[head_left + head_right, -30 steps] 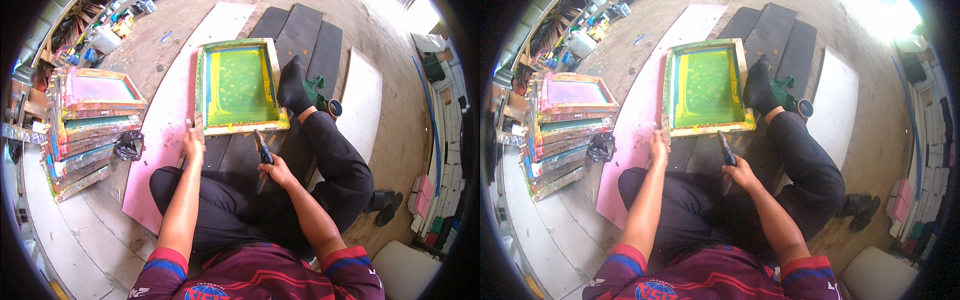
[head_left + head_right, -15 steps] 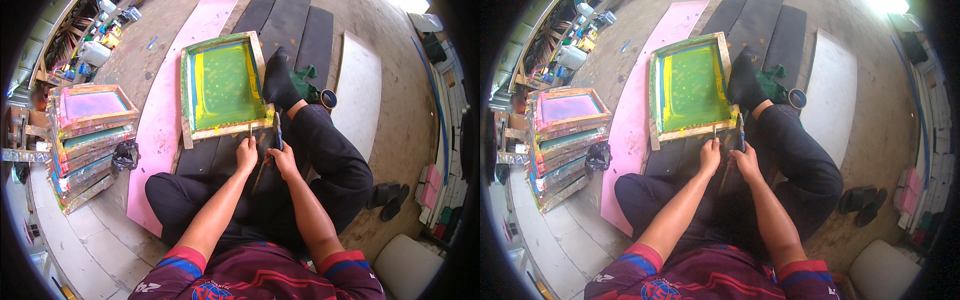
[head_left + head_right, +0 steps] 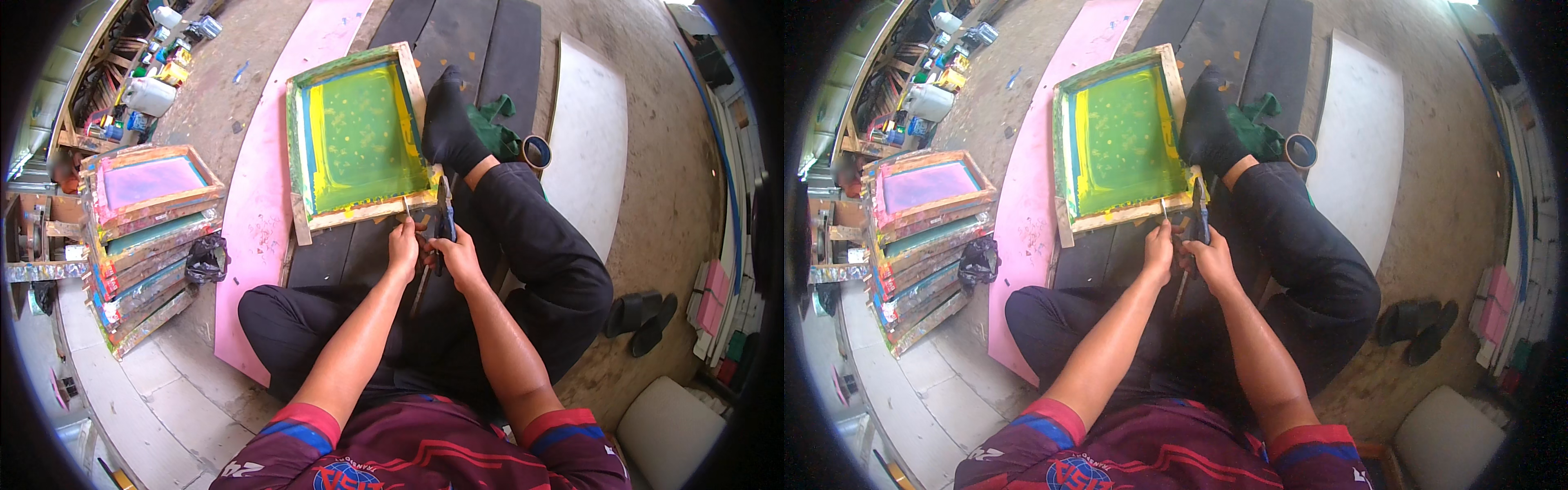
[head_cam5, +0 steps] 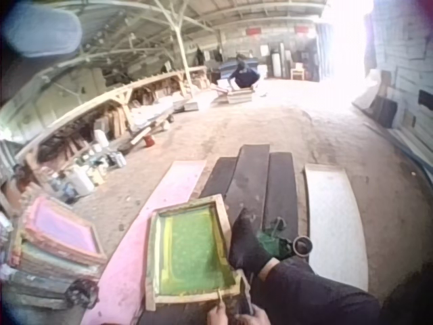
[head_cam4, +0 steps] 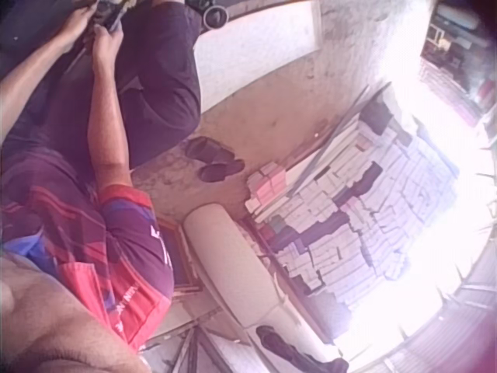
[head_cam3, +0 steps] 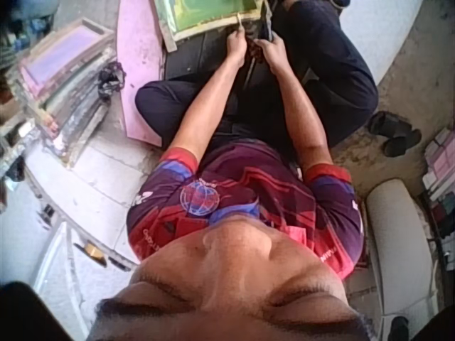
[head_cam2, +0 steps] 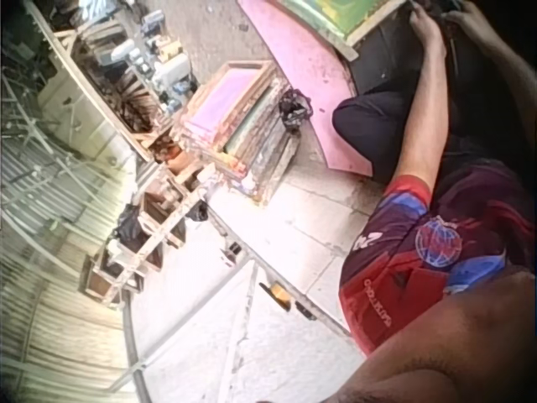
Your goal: The person sits on the floor and uses pliers and a screwdriver to remove nails from the wooden frame of a screen printing frame. The person repeatedly pries and pulls nails along the frame edges, working methodically around the perimeter.
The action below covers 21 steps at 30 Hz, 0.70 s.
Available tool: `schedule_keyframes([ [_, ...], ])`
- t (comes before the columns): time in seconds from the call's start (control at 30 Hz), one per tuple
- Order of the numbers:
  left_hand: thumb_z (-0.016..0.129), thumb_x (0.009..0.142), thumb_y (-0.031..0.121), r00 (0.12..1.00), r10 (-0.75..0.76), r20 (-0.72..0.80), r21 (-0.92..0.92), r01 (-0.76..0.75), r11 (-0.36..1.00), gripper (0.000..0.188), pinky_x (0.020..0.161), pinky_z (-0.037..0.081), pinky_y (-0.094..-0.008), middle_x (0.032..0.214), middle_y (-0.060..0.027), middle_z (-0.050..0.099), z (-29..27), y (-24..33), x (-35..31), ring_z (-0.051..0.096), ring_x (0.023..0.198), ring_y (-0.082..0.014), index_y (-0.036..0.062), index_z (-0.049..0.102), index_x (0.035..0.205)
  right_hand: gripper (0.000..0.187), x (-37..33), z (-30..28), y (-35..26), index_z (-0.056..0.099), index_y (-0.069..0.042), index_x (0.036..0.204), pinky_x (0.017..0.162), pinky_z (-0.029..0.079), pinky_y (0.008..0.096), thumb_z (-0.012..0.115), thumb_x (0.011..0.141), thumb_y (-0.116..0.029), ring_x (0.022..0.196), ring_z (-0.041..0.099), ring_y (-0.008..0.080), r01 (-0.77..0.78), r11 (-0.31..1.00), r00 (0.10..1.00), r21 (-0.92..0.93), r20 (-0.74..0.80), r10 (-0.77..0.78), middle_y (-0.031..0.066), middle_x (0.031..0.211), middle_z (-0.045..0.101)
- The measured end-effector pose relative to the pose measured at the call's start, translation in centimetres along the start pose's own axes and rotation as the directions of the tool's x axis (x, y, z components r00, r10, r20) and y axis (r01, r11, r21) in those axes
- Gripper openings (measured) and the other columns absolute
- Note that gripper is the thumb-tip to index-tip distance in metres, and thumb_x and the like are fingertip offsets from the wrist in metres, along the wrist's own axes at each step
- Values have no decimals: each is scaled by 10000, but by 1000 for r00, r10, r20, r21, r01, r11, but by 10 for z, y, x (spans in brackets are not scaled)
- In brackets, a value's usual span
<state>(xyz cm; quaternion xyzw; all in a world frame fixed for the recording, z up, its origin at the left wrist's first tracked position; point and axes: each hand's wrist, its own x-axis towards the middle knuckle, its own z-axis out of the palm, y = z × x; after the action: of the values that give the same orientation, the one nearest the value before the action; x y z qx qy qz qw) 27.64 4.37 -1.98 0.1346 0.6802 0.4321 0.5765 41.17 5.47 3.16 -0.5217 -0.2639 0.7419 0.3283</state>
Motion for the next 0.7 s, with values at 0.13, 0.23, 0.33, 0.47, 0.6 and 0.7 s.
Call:
schedule_keyframes([
  [0.13,413,1106,376,999,43,-21,108,-41,993,438,472,492,-389,700,-99,594,-6,-12,12,604,586,-226,2,617,1002,309,1,2,-2,636,31,1170,600,535,339,622,869,-34,681,675,200,-15,1000,1000,20,15,15,107,886,700],
  [0.23,419,1101,354,945,317,-76,500,-239,832,444,546,510,-451,734,-179,643,-5,-17,19,648,638,-329,-19,618,966,321,7,-1,6,655,38,1167,684,533,338,639,858,-47,756,670,187,11,998,1000,-58,-4,-12,103,916,711],
  [0.33,441,1085,310,898,434,-68,719,-257,646,413,681,507,-563,823,-301,684,5,-2,6,671,788,-505,-31,617,930,225,11,-4,14,637,26,1097,615,534,336,636,887,-52,669,664,189,54,994,998,-99,-20,-56,98,844,697],
  [0.47,460,1075,302,908,406,-101,781,-181,598,383,715,494,-607,821,-313,683,10,10,-7,662,818,-534,-10,615,916,356,11,-4,16,672,44,1177,780,516,329,676,844,-81,843,661,175,14,990,1000,-140,-26,-18,100,957,721],
  [0.6,452,1077,301,907,406,-111,814,-152,561,381,720,499,-597,816,-301,687,10,11,-6,664,822,-529,-3,617,917,303,11,-5,17,659,38,1144,719,522,331,669,865,-79,774,664,180,23,982,1000,-190,-8,-25,100,932,715],
  [0.7,441,1080,302,881,470,-53,705,-301,643,389,720,504,-583,811,-284,692,-1,-4,7,664,826,-527,-4,616,916,185,12,-6,18,634,18,1072,577,542,328,653,910,-68,651,678,181,52,978,998,-204,34,-46,97,859,705],
])
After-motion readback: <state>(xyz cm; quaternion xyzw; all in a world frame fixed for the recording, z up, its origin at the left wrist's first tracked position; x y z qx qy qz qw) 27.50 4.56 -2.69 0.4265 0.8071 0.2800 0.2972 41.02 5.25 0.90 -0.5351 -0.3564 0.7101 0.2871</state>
